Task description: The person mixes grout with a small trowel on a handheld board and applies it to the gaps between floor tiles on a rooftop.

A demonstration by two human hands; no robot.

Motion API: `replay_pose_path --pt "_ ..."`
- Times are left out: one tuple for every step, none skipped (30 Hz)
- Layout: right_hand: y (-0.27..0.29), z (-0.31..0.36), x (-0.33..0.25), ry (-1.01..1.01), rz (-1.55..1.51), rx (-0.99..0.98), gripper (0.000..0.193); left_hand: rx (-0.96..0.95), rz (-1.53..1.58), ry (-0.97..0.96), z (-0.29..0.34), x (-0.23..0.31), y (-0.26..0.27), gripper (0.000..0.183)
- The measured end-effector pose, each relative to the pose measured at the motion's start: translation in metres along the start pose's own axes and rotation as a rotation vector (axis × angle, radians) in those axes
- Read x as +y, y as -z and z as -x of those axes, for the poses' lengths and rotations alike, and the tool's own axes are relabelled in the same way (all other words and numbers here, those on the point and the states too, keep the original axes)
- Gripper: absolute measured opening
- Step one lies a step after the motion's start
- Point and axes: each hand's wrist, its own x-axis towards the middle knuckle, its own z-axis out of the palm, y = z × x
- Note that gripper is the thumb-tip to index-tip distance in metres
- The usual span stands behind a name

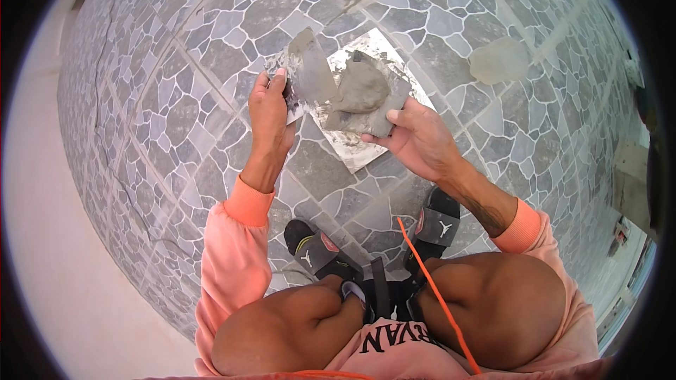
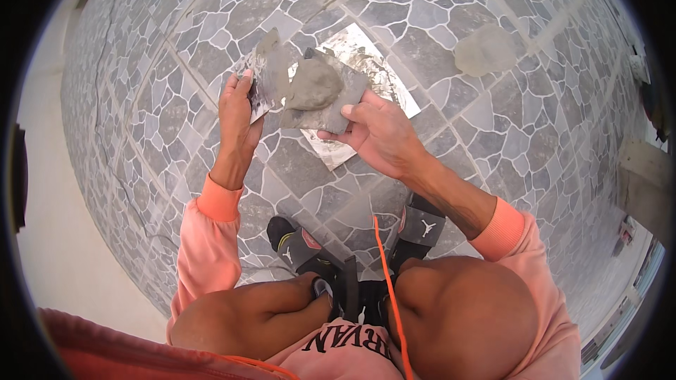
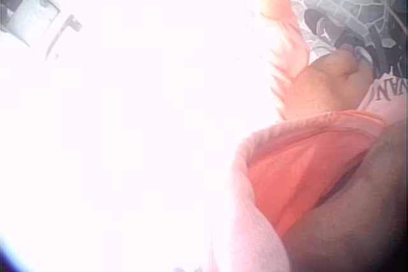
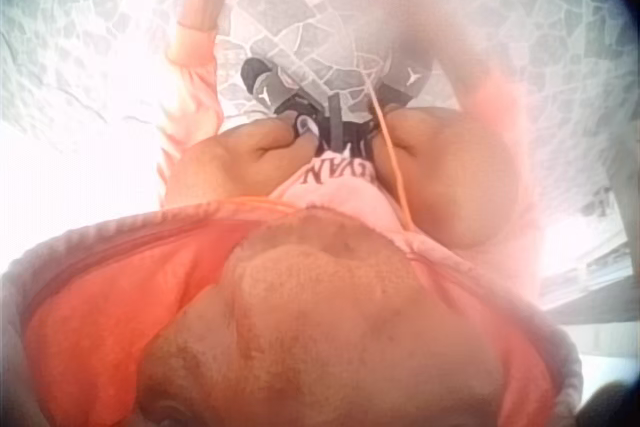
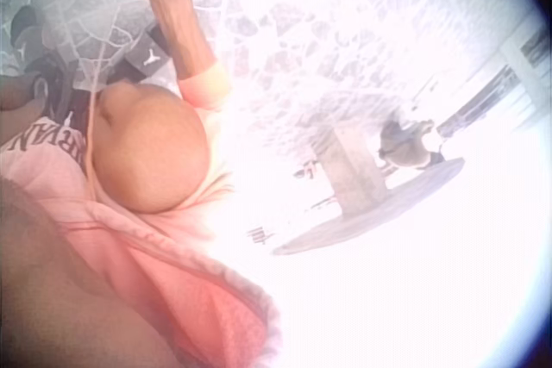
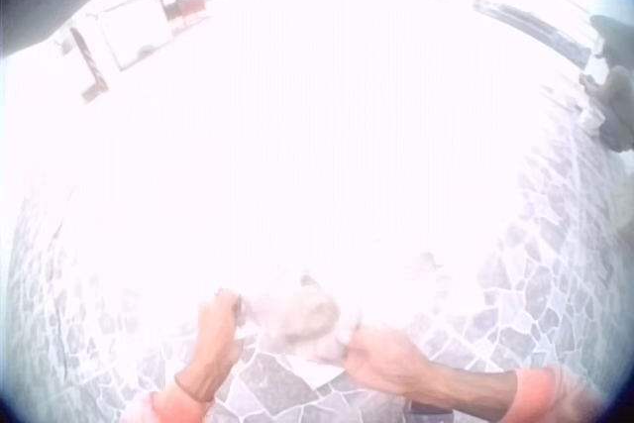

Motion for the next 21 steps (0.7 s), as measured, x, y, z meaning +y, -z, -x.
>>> replay_pose_path --pt "0.001 0.002 -0.002 -0.004 -0.001 -0.002 0.038 -0.020 -0.030 -0.054 -0.006 0.001 0.008 0.020" --pt "0.002 0.004 -0.004 -0.040 0.005 -0.009 0.038 -0.039 -0.061 -0.108 -0.009 0.000 0.015 0.020" --pt "0.001 0.005 -0.008 -0.076 0.011 -0.015 0.039 -0.035 -0.059 -0.108 -0.009 0.001 0.017 0.020" --pt "-0.002 0.006 -0.014 -0.080 0.013 -0.017 0.039 -0.036 -0.075 -0.092 -0.008 0.001 0.019 0.020" --pt "-0.006 0.006 -0.021 -0.041 0.086 0.009 0.037 -0.037 -0.091 -0.077 -0.007 0.002 0.020 0.020" --pt "-0.011 0.005 -0.028 0.000 0.159 0.030 0.036 -0.032 -0.091 -0.080 -0.002 0.005 0.017 0.020" --pt "-0.013 0.003 -0.034 -0.003 0.163 0.029 0.036 0.009 -0.050 -0.007 0.006 0.008 0.009 0.020" --pt "-0.015 0.001 -0.039 0.080 0.336 0.058 0.036 0.050 -0.008 0.065 0.013 0.010 0.001 0.021" --pt "-0.016 -0.002 -0.042 0.164 0.509 0.083 0.035 0.053 -0.003 0.061 0.019 0.011 -0.004 0.021" --pt "-0.017 -0.005 -0.043 0.161 0.513 0.077 0.035 0.039 0.003 0.132 0.024 0.012 -0.008 0.022" --pt "-0.018 -0.008 -0.042 0.291 0.769 0.051 0.035 0.025 0.009 0.202 0.028 0.012 -0.012 0.024" --pt "-0.020 -0.011 -0.040 0.422 1.023 0.022 0.036 0.010 0.036 0.228 0.031 0.010 -0.018 0.019" --pt "-0.025 -0.011 -0.040 0.418 1.026 0.013 0.036 0.016 0.041 0.224 0.035 0.010 -0.023 0.019" --pt "-0.031 -0.009 -0.039 0.426 1.294 0.044 0.038 -0.006 0.070 0.244 0.038 0.011 -0.027 0.019" --pt "-0.036 -0.007 -0.040 0.433 1.564 0.078 0.041 -0.032 0.098 0.263 0.041 0.014 -0.032 0.019" --pt "-0.031 -0.013 -0.037 0.433 1.567 0.071 0.041 -0.029 0.102 0.259 0.043 0.016 -0.034 0.019" --pt "-0.022 -0.022 -0.032 0.714 1.590 -0.092 0.047 -0.064 0.143 0.250 0.045 0.018 -0.036 0.020" --pt "-0.019 -0.028 -0.029 0.993 1.585 -0.261 0.053 -0.097 0.183 0.242 0.047 0.020 -0.037 0.021" --pt "-0.017 -0.028 -0.029 0.992 1.585 -0.269 0.053 -0.093 0.187 0.238 0.048 0.023 -0.039 0.021" --pt "-0.017 -0.027 -0.030 1.052 1.644 -0.294 0.054 -0.094 0.187 0.227 0.050 0.025 -0.042 0.022" --pt "-0.016 -0.027 -0.031 1.111 1.701 -0.318 0.056 -0.096 0.187 0.216 0.052 0.026 -0.042 0.024"
